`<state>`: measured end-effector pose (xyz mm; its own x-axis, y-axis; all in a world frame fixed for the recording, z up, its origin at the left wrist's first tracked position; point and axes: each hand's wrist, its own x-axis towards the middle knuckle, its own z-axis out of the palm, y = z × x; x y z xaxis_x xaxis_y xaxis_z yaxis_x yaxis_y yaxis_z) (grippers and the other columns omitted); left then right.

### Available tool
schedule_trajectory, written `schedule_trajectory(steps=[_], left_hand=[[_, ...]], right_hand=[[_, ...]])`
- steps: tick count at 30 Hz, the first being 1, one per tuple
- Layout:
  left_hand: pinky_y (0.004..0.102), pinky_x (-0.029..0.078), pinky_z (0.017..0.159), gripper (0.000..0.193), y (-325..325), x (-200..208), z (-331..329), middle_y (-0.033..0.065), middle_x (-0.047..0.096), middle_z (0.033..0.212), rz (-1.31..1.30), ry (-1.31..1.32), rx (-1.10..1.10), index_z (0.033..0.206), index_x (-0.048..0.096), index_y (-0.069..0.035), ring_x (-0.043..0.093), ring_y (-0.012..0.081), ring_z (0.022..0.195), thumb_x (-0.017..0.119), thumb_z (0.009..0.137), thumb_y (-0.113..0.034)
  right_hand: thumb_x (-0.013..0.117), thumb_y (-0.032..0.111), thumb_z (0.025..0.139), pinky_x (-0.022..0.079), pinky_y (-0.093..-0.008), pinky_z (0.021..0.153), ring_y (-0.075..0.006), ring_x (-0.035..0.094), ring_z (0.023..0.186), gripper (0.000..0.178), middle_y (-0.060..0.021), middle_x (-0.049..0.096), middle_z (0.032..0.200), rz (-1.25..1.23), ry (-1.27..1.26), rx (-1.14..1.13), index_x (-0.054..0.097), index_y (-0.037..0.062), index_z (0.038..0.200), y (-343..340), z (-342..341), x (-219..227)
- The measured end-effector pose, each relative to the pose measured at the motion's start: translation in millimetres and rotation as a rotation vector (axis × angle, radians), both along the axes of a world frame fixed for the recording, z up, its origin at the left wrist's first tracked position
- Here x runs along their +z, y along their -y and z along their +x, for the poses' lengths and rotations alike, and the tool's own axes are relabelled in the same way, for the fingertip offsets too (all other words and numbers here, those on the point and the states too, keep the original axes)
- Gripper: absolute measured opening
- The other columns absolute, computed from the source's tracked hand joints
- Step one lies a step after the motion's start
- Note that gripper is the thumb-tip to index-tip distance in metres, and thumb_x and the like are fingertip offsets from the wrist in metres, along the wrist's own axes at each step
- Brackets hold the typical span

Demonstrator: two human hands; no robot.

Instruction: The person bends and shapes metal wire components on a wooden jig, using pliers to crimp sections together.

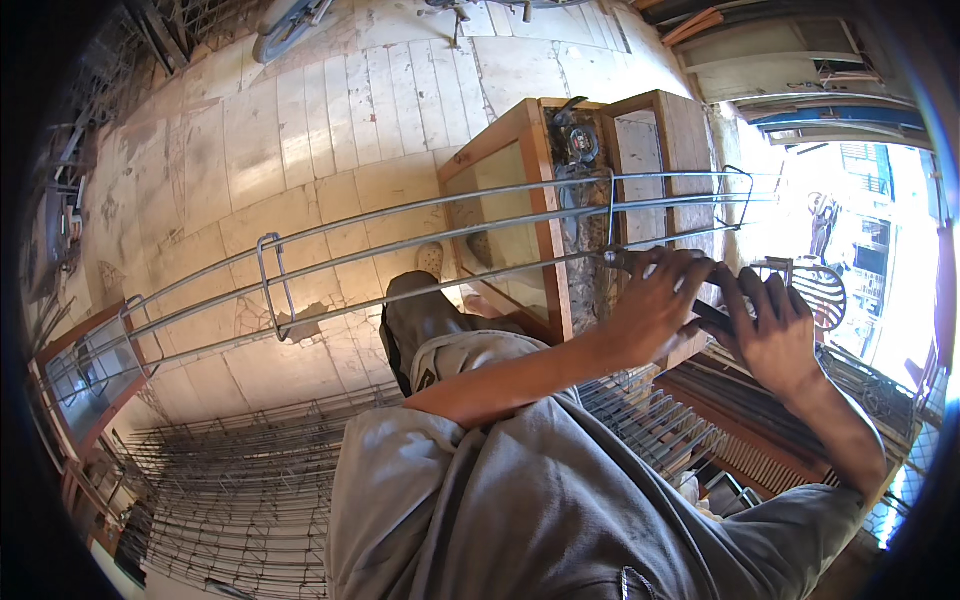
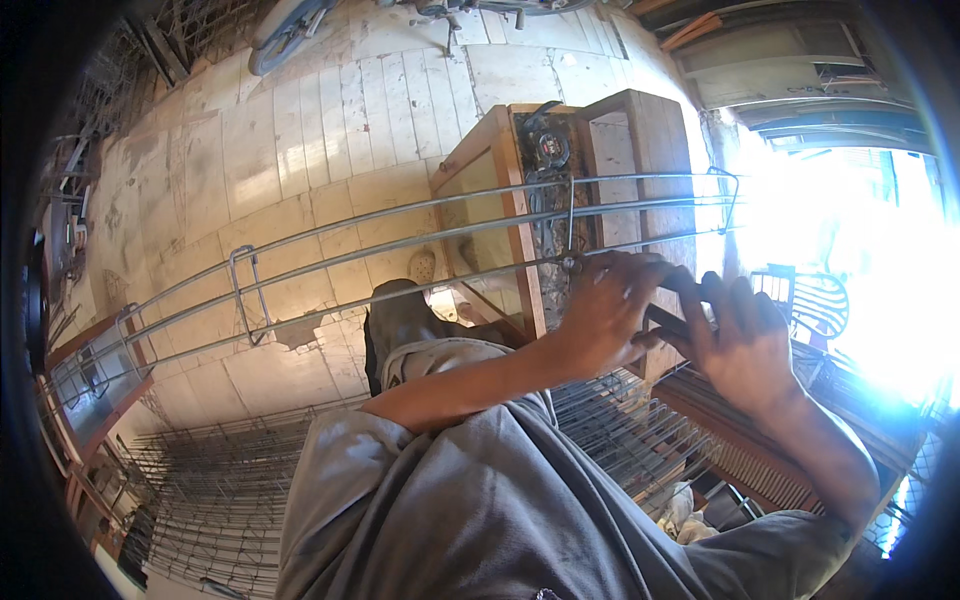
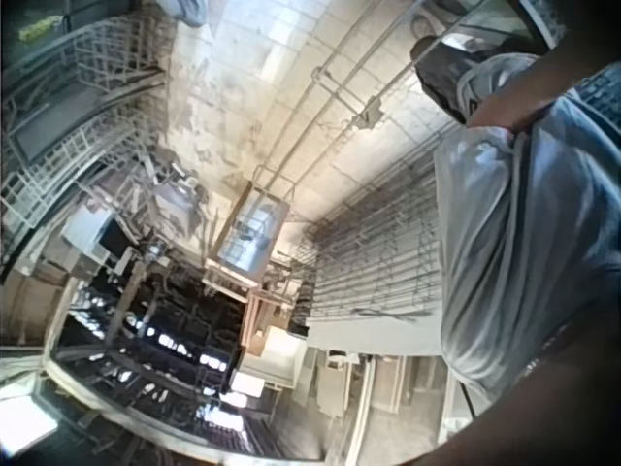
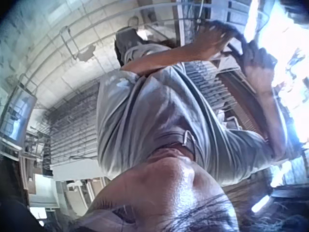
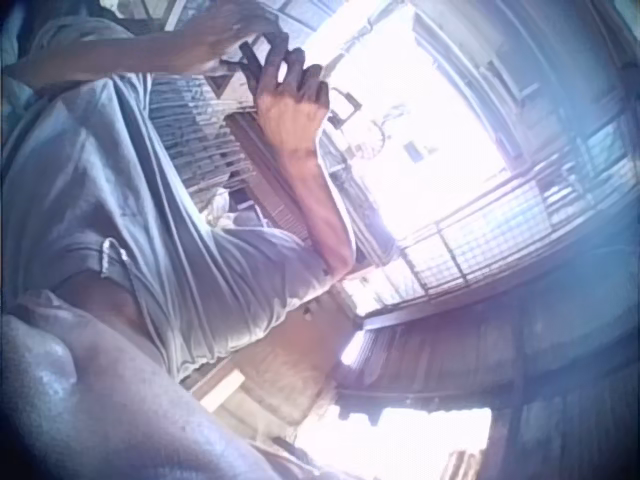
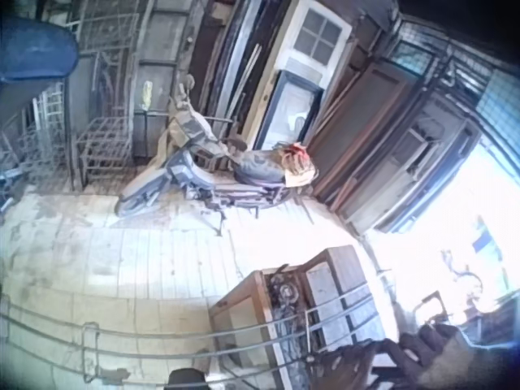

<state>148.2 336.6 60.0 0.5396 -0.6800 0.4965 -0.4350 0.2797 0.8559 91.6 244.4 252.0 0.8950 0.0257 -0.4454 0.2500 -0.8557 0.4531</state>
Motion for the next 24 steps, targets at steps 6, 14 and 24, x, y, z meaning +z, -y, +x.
schedule_trajectory(steps=[6,14,24], left_hand=[[0.0474,0.041,0.098,0.06,12,-3,-6,0.021,0.059,0.113,0.077,0.089,0.024,0.125,0.05,0.005,0.059,0.0342,0.106,0.071,0.073,-0.018],[0.0471,0.051,0.08,0.06,27,-10,3,0.0149,0.068,0.081,0.027,0.017,0.015,0.118,0.046,-0.003,0.069,0.0344,0.077,0.081,0.072,-0.016],[0.0541,0.047,0.089,0.073,28,1,30,0.0193,0.067,0.096,0.165,-0.095,-0.353,0.129,0.039,-0.001,0.068,0.0354,0.089,0.082,0.071,-0.015]], right_hand=[[0.067,0.02,0.09,0.053,-0.0461,0.069,-0.0382,0.067,0.074,0.026,-0.0201,0.07,0.086,0.377,-0.054,-0.618,0.064,-0.0025,0.103,-5,36,9],[0.063,0.019,0.084,0.047,-0.0427,0.088,-0.0221,0.06,0.104,0.048,-0.004,0.06,0.118,-0.255,0.005,0.079,0.056,0.0158,0.131,-25,4,0],[0.064,0.025,0.089,0.046,-0.0387,0.074,-0.0231,0.056,0.093,0.047,-0.0129,0.055,0.125,-0.257,0.063,0.323,0.057,0.0086,0.132,31,-12,-10]])
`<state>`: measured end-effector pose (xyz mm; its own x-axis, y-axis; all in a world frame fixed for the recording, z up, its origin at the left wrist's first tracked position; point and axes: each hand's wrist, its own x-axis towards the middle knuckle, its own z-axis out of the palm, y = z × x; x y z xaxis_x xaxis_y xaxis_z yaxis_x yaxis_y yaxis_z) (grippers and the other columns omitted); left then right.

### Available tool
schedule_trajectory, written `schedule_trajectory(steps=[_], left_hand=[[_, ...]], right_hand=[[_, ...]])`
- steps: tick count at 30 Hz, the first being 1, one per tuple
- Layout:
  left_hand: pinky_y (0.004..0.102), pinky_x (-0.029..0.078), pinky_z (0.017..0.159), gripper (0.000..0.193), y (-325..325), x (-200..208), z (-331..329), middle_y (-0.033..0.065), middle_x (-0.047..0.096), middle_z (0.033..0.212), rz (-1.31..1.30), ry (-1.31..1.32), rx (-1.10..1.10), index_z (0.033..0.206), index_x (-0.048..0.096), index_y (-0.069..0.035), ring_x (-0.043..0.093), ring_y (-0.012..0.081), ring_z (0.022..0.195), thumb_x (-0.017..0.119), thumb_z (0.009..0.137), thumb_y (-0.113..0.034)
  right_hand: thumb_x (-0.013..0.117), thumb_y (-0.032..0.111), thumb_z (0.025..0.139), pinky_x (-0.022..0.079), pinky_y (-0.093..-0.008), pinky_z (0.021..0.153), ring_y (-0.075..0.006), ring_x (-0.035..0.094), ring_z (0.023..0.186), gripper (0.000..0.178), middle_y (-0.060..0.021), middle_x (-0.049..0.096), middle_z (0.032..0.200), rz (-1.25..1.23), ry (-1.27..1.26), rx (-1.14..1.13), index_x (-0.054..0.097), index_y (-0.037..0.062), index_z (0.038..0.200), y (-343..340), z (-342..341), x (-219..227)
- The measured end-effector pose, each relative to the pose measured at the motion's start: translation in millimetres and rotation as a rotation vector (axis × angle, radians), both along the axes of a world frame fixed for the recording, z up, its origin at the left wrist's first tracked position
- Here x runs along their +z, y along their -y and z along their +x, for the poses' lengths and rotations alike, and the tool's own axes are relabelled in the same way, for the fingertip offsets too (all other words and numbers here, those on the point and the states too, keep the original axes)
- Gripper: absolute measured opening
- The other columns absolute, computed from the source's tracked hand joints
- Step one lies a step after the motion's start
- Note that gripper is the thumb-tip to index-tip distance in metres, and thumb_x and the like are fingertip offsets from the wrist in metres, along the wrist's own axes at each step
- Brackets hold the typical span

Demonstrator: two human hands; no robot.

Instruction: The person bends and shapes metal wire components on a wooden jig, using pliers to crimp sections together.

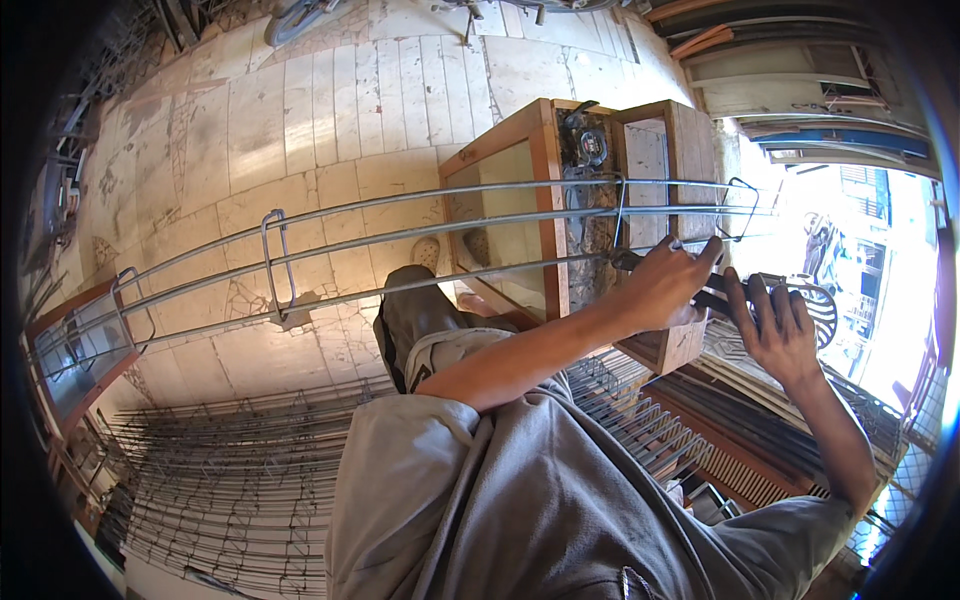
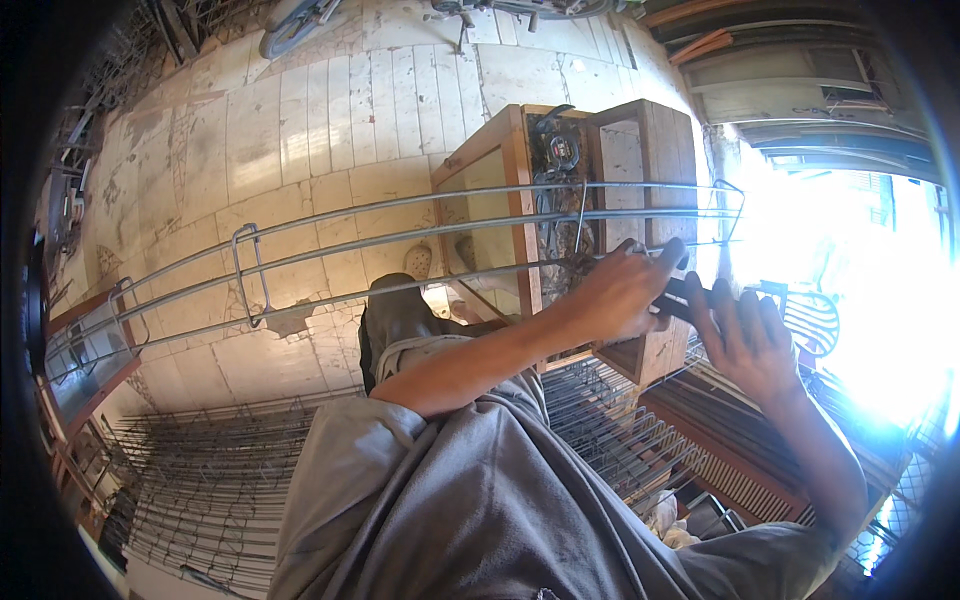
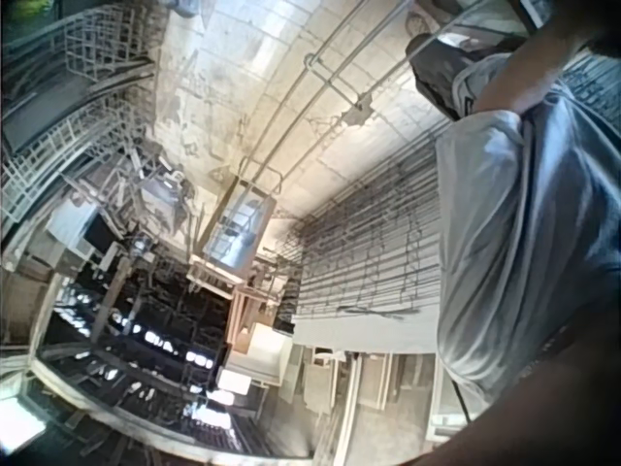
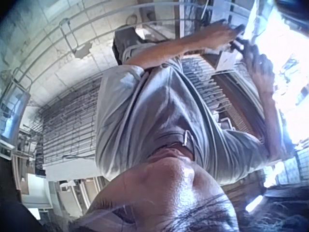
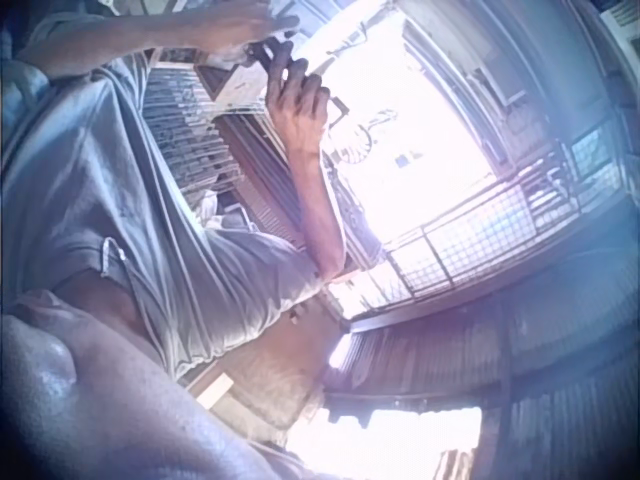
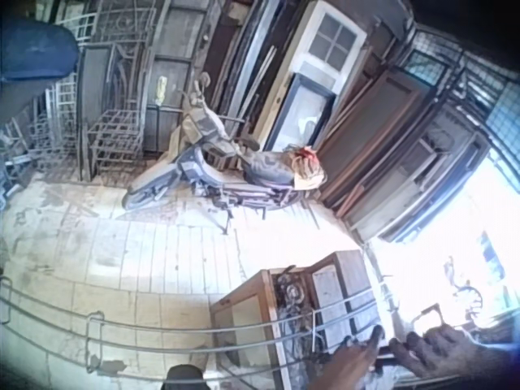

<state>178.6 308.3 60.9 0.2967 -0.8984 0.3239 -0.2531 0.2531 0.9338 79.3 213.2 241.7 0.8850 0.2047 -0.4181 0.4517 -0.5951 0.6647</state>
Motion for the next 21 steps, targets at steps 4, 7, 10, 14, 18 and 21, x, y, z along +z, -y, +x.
schedule_trajectory(steps=[4,7,10,14,18,21], left_hand=[[0.0551,0.042,0.097,0.077,-18,-2,-15,0.0204,0.059,0.121,-0.151,0.37,0.207,0.138,0.037,-0.001,0.06,0.0339,0.111,0.078,0.075,-0.017],[0.0521,0.042,0.097,0.071,-20,-6,-26,0.018,0.058,0.122,-0.082,0.399,0.092,0.139,0.04,-0.001,0.057,0.0339,0.113,0.073,0.079,-0.017],[0.0444,0.049,0.086,0.049,-13,-12,-29,0.0157,0.062,0.108,-0.082,0.439,0.106,0.124,0.051,-0.002,0.065,0.03,0.099,0.067,0.079,-0.013],[0.0405,0.051,0.079,0.043,-8,-14,-31,0.015,0.063,0.101,-0.12,0.468,0.147,0.115,0.054,-0.001,0.066,0.0296,0.092,0.068,0.076,-0.01],[0.0417,0.048,0.088,0.055,-6,-8,-25,0.0183,0.06,0.109,-0.055,0.341,0.043,0.118,0.05,0.001,0.062,0.0314,0.103,0.076,0.071,-0.009],[0.0432,0.045,0.095,0.062,-9,-6,-13,0.0205,0.057,0.113,-0.125,0.288,-0.017,0.119,0.048,0.003,0.059,0.0328,0.109,0.081,0.067,-0.01]], right_hand=[[0.068,0.029,0.089,0.046,-0.0347,0.061,-0.0257,0.06,0.068,0.038,-0.0201,0.063,0.099,0.584,-0.169,-0.947,0.066,-0.0011,0.111,-16,3,7],[0.055,0.046,0.096,0.047,-0.0341,0.062,-0.0232,0.061,0.062,0.052,-0.0152,0.063,0.071,0.968,-0.219,-1.792,0.069,-0.0032,0.094,-15,13,7],[0.04,0.058,0.099,0.048,-0.0355,0.065,-0.0208,0.062,0.063,0.07,-0.0124,0.061,0.064,0.969,-0.273,-1.941,0.069,-0.0043,0.09,-12,16,6],[0.067,0.049,0.086,0.05,-0.0403,0.076,-0.0256,0.063,0.083,0.063,-0.0134,0.063,0.095,0.73,-0.114,-1.295,0.058,-0.0019,0.121,-30,0,5],[0.084,0.04,0.066,0.048,-0.0442,0.088,-0.0279,0.057,0.108,0.088,-0.0136,0.056,0.122,0.173,-0.015,-0.461,0.047,0.0045,0.137,-52,-21,-7],[0.079,0.034,0.074,0.052,-0.0398,0.075,-0.0301,0.063,0.091,0.069,-0.0142,0.061,0.11,0.3,0.033,-0.566,0.053,0.0055,0.131,-47,-29,-14]])
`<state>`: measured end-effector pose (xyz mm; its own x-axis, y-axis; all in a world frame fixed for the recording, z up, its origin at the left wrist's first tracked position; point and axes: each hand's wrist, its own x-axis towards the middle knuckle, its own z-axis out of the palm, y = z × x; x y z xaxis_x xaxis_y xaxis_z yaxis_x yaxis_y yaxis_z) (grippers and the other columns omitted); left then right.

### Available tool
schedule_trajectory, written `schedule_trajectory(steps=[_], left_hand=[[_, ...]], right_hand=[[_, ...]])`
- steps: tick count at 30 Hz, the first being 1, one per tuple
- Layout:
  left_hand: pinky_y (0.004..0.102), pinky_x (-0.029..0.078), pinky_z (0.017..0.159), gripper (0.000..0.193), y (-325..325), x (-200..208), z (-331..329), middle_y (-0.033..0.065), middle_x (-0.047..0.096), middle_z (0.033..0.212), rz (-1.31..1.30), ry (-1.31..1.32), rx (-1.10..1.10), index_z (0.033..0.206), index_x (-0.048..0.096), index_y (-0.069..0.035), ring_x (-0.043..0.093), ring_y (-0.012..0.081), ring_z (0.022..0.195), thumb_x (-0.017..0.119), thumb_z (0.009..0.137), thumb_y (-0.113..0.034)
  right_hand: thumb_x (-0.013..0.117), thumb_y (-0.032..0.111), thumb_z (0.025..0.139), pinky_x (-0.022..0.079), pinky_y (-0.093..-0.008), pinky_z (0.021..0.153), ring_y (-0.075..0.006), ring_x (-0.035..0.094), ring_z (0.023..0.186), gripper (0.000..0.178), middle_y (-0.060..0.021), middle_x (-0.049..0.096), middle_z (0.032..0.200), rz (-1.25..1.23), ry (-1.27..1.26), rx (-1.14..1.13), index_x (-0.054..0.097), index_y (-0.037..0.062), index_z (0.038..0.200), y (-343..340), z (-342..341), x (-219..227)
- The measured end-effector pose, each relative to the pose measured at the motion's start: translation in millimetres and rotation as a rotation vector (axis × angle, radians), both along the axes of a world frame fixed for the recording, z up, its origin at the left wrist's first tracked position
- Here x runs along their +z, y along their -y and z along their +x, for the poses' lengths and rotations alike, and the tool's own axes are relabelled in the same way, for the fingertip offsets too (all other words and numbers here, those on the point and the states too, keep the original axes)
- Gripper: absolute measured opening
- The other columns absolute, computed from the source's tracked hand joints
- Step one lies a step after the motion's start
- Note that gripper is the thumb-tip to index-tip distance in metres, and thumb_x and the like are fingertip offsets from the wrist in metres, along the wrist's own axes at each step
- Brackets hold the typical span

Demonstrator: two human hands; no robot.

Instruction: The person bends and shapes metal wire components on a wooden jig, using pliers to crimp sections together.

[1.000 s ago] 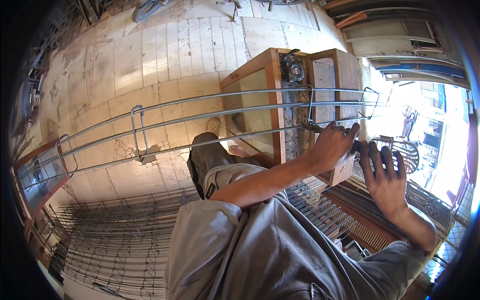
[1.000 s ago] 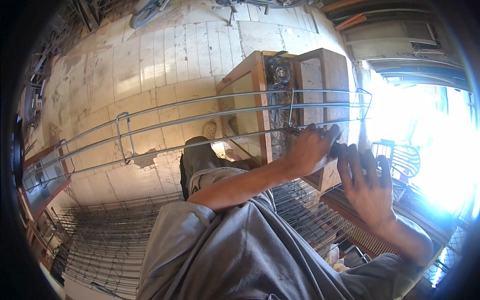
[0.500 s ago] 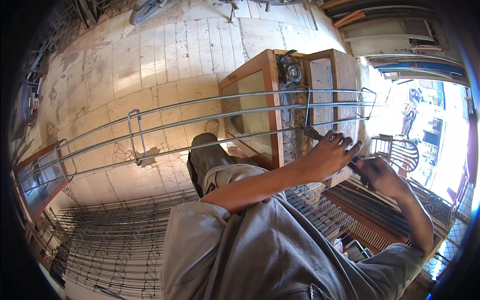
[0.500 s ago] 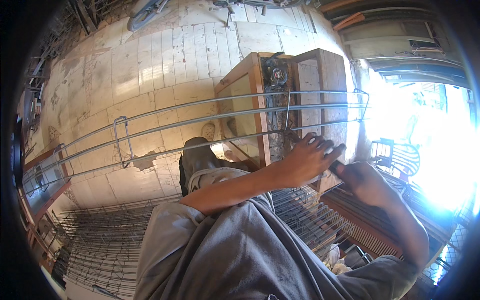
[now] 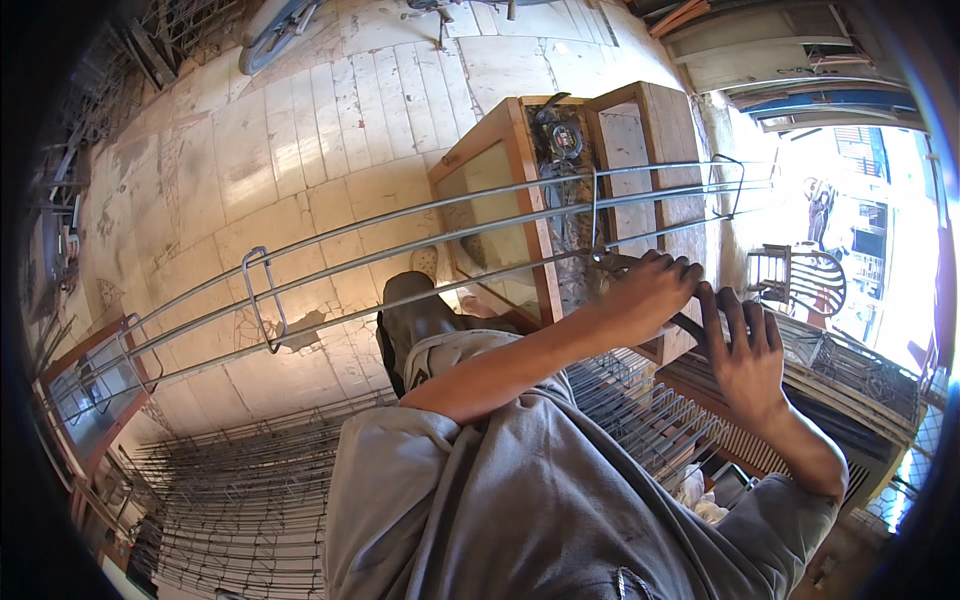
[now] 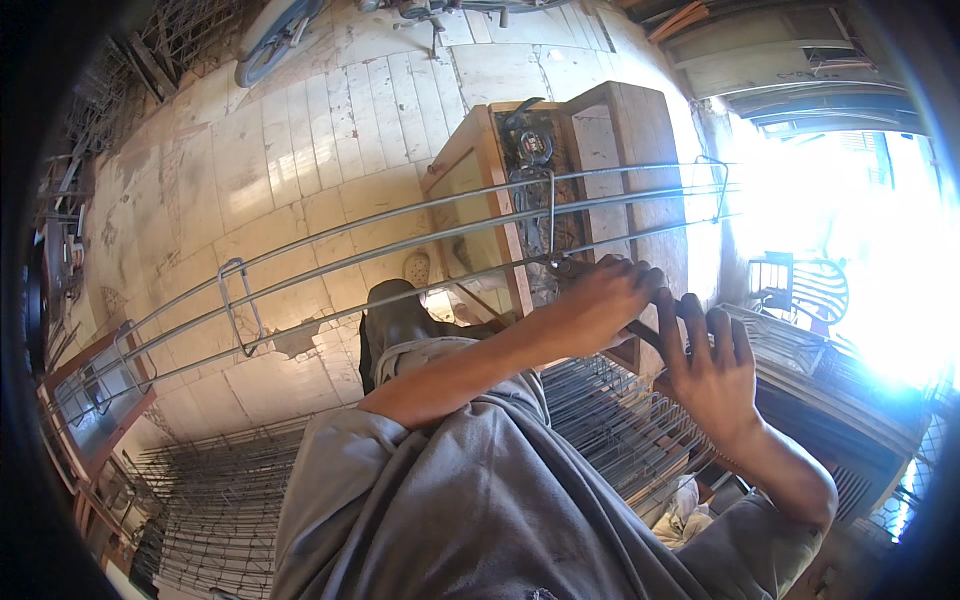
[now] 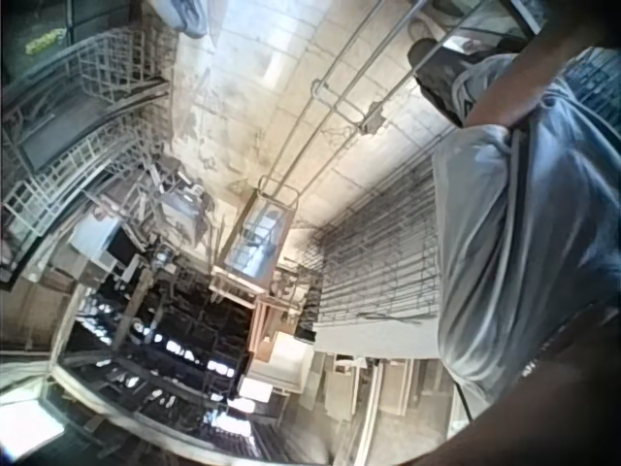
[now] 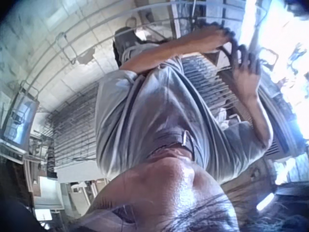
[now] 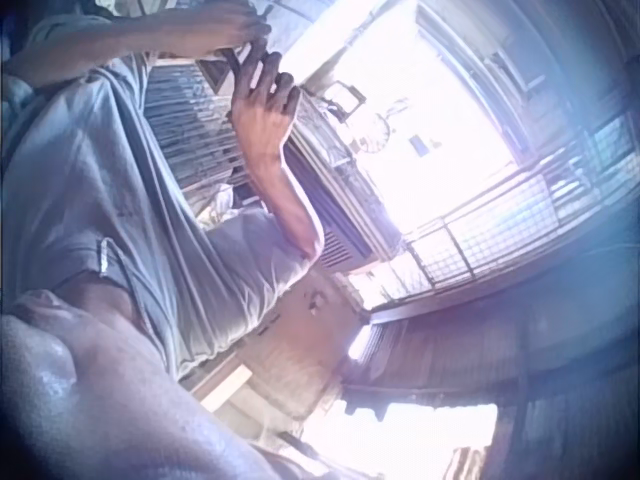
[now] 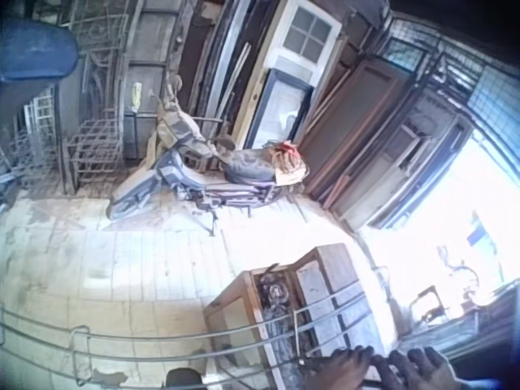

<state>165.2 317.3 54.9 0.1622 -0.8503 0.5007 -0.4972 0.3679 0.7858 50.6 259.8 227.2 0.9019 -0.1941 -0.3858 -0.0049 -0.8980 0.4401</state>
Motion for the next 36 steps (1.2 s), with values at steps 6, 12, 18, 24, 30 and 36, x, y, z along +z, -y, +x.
schedule_trajectory(steps=[6,12,18,24,30,36], left_hand=[[0.0494,0.044,0.102,0.051,-17,11,-5,0.0248,0.059,0.122,0.043,0.293,-0.003,0.127,0.051,0.007,0.06,0.0372,0.113,0.064,0.08,-0.008],[0.0469,0.049,0.094,0.043,-14,6,-16,0.0218,0.064,0.111,0.097,0.28,-0.049,0.116,0.057,0.007,0.064,0.0349,0.106,0.065,0.076,-0.006],[0.0455,0.049,0.091,0.038,-8,3,-18,0.0194,0.065,0.106,0.138,0.268,-0.17,0.112,0.059,0.007,0.065,0.0319,0.104,0.062,0.077,-0.006],[0.0481,0.038,0.108,0.052,-28,-7,-14,0.0222,0.055,0.13,0.094,0.379,-0.156,0.129,0.052,0.005,0.052,0.0342,0.126,0.062,0.082,-0.013],[0.0493,0.028,0.117,0.065,-82,-34,1,0.0177,0.044,0.144,0.131,0.183,-0.164,0.139,0.046,-0.002,0.04,0.0319,0.137,0.066,0.082,-0.025],[0.0602,0.015,0.119,0.06,-66,-41,-18,0.0156,0.043,0.147,0.071,0.534,-0.13,0.144,0.044,-0.008,0.034,0.0319,0.142,0.058,0.089,-0.026]], right_hand=[[0.055,0.037,0.1,0.053,-0.0339,0.055,-0.0252,0.067,0.063,0.04,-0.0156,0.067,0.074,1.294,0.19,-1.843,0.054,0.0028,0.121,26,0,-6],[0.063,0.039,0.093,0.053,-0.0396,0.067,-0.0297,0.066,0.077,0.059,-0.021,0.065,0.093,0.851,0.021,-1.029,0.044,-0.0034,0.129,5,-1,-1],[0.07,0.021,0.088,0.049,-0.0463,0.088,-0.0367,0.058,0.107,0.054,-0.023,0.057,0.116,0.217,0.08,-0.344,0.047,-0.0077,0.127,-24,-29,-30],[0.057,0.04,0.098,0.054,-0.0279,0.059,-0.0174,0.063,0.065,0.051,-0.009,0.066,0.089,1.654,0.31,-1.683,0.048,0.0016,0.131,-6,-74,-72],[0.055,0.048,0.096,0.046,-0.0293,0.038,-0.0185,0.054,0.05,0.048,-0.0112,0.056,0.082,2.52,0.425,-2.117,0.046,0.0183,0.133,-45,-119,-132],[0.053,0.029,0.1,0.059,-0.0404,0.062,-0.0296,0.069,0.078,0.045,-0.0178,0.062,0.11,2.426,0.583,-1.856,0.041,0.0035,0.135,-56,-120,-144]])
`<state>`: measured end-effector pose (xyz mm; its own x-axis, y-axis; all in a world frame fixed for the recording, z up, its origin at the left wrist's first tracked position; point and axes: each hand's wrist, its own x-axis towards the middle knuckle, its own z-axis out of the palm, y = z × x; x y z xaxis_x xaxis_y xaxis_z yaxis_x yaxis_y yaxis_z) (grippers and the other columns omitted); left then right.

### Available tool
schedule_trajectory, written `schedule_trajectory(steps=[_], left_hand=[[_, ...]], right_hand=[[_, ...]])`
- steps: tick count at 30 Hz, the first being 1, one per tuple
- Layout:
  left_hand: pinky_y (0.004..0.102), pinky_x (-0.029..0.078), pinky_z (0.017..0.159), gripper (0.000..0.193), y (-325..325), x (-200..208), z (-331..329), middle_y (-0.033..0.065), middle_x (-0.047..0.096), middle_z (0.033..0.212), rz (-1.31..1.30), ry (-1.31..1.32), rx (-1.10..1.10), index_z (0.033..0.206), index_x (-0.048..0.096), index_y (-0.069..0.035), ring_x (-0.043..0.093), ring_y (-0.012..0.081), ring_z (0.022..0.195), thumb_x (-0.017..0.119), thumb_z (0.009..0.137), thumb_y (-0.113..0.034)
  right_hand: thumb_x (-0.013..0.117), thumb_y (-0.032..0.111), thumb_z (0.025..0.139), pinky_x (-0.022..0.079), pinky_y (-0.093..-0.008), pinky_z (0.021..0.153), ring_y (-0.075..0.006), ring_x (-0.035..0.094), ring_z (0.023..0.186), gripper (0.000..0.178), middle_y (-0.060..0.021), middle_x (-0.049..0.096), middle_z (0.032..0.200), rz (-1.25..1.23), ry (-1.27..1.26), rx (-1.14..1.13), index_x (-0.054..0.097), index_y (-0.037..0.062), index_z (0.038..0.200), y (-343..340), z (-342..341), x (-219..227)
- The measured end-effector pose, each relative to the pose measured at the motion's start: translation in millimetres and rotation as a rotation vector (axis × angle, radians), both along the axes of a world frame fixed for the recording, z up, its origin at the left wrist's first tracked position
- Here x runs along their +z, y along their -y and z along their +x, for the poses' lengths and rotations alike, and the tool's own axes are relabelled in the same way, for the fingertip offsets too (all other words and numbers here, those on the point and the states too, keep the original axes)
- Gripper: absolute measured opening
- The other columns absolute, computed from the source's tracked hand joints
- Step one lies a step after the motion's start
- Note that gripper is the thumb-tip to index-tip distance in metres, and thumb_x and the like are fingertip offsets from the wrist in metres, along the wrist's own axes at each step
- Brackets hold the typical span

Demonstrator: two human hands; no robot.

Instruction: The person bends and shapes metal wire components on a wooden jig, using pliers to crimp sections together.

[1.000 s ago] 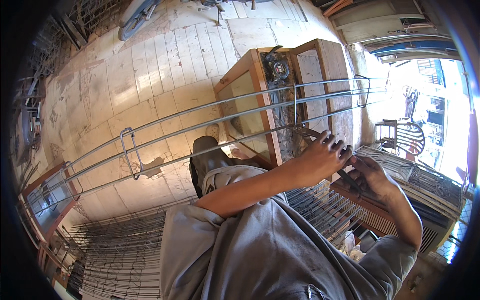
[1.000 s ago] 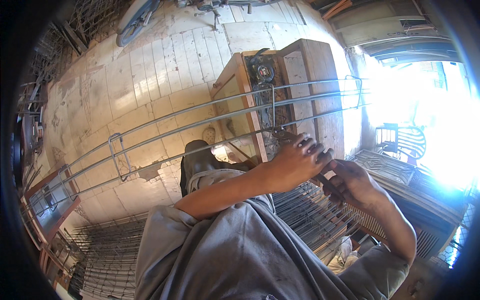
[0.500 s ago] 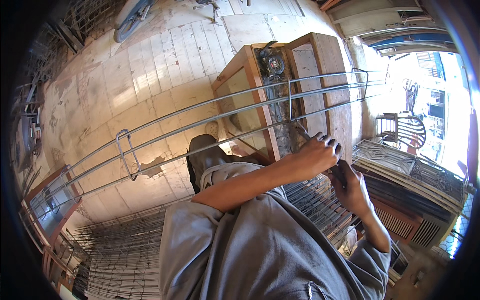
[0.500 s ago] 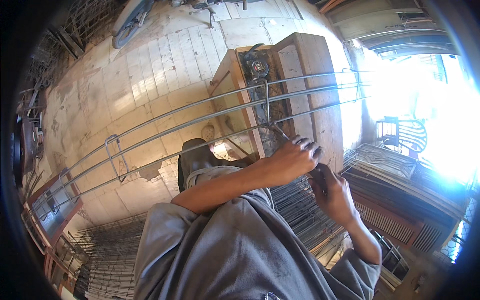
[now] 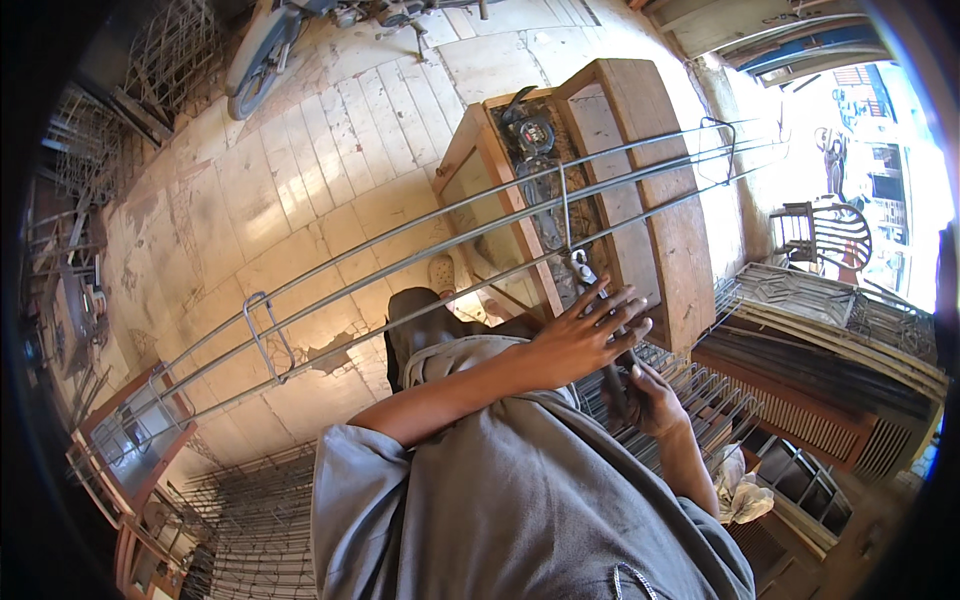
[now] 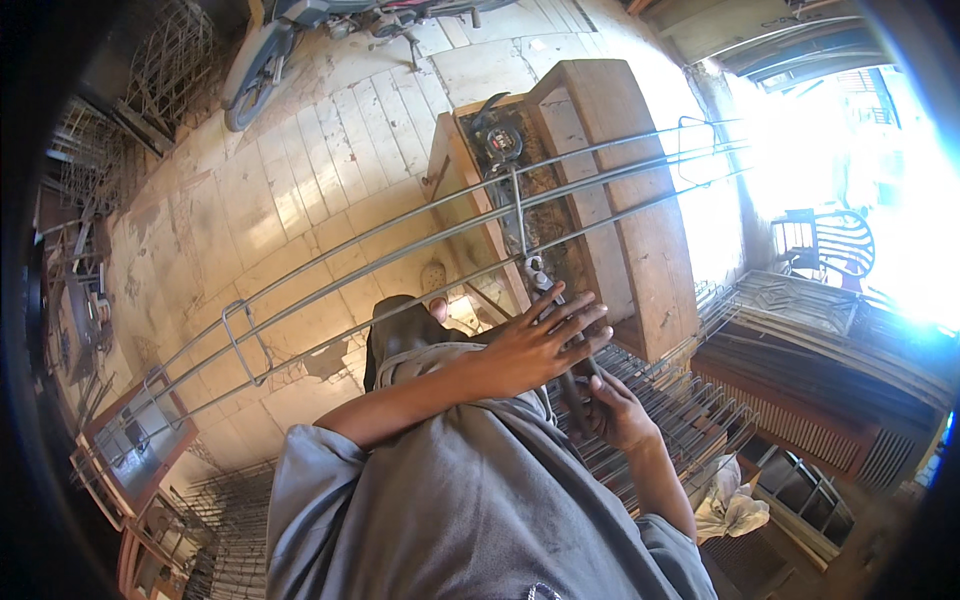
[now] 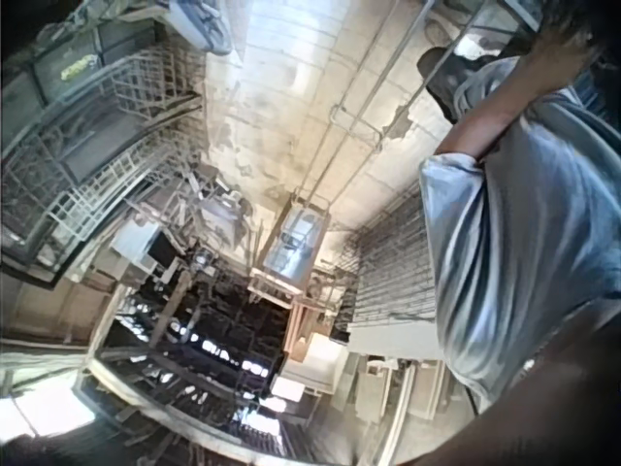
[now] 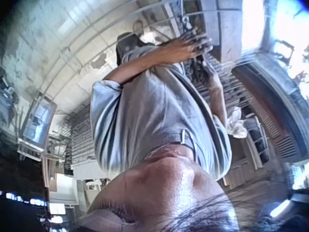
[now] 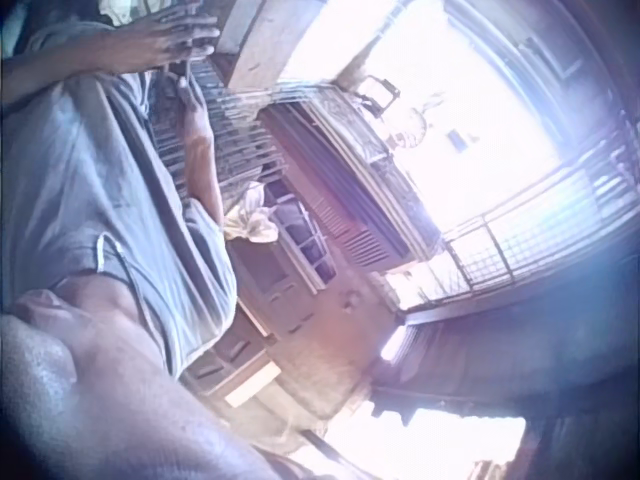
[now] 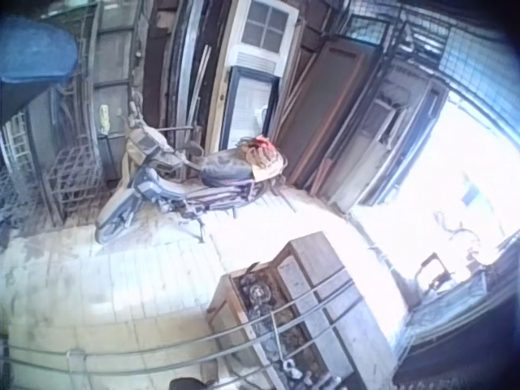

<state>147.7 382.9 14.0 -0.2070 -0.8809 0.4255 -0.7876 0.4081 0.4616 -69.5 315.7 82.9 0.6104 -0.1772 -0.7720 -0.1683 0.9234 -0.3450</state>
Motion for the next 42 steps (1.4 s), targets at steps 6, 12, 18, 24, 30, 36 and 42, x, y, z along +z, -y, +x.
schedule_trajectory(steps=[6,12,18,24,30,36,42], left_hand=[[0.0612,0.017,0.118,0.054,10,-8,-5,0.0129,0.054,0.13,-0.022,-0.078,0.012,0.137,0.051,-0.004,0.043,0.0313,0.133,0.059,0.088,-0.027],[0.0624,0.017,0.117,0.051,19,1,-4,0.0119,0.057,0.116,-0.072,-0.162,0.084,0.13,0.055,-0.003,0.048,0.0305,0.126,0.065,0.084,-0.024],[0.0572,0.027,0.112,0.045,27,16,-3,0.015,0.057,0.113,-0.051,-0.277,0.131,0.118,0.057,-0.001,0.052,0.0321,0.118,0.069,0.079,-0.02],[0.052,0.033,0.106,0.044,34,18,-5,0.0184,0.057,0.114,-0.017,-0.273,0.133,0.117,0.056,-0.001,0.053,0.0343,0.116,0.068,0.078,-0.018],[0.0523,0.035,0.104,0.041,41,18,-16,0.022,0.057,0.118,0.029,-0.242,0.179,0.118,0.055,0.001,0.053,0.0373,0.118,0.065,0.08,-0.014],[0.0522,0.034,0.105,0.041,45,16,-18,0.025,0.057,0.116,0.03,-0.168,0.176,0.118,0.055,0.005,0.053,0.0375,0.118,0.063,0.082,-0.013],[0.0515,0.034,0.105,0.044,50,17,-18,0.0229,0.058,0.116,0.061,-0.12,0.147,0.118,0.056,0.003,0.053,0.037,0.119,0.067,0.077,-0.011]], right_hand=[[0.054,0.015,0.099,0.054,-0.0545,0.09,-0.0422,0.062,0.111,0.053,-0.0139,0.053,0.132,-0.167,0.004,0.028,0.031,0.002,0.145,-4,19,22],[0.06,0.02,0.093,0.054,-0.0592,0.09,-0.0437,0.061,0.112,0.064,-0.0176,0.052,0.132,-0.128,-0.145,0.077,0.029,0.0029,0.147,19,42,67],[0.058,0.029,0.095,0.059,-0.0533,0.081,-0.0387,0.065,0.106,0.064,-0.0172,0.054,0.13,-0.227,-0.297,0.358,0.03,0.0039,0.148,50,68,100],[0.055,0.026,0.095,0.061,-0.048,0.072,-0.033,0.067,0.096,0.058,-0.0159,0.057,0.12,-0.289,-0.386,0.492,0.035,0.0011,0.143,63,75,104],[0.055,0.018,0.085,0.061,-0.048,0.076,-0.036,0.066,0.097,0.06,-0.0193,0.056,0.124,-0.258,-0.343,0.532,0.039,-0.0011,0.139,77,72,90],[0.056,0.018,0.083,0.06,-0.0449,0.076,-0.0318,0.066,0.095,0.058,-0.0193,0.059,0.121,-0.291,-0.353,0.519,0.043,-0.0011,0.136,85,65,81],[0.055,0.023,0.094,0.056,-0.0328,0.06,-0.0214,0.066,0.078,0.042,-0.0155,0.066,0.104,-0.397,-0.399,0.635,0.048,0.0019,0.129,86,73,82]])
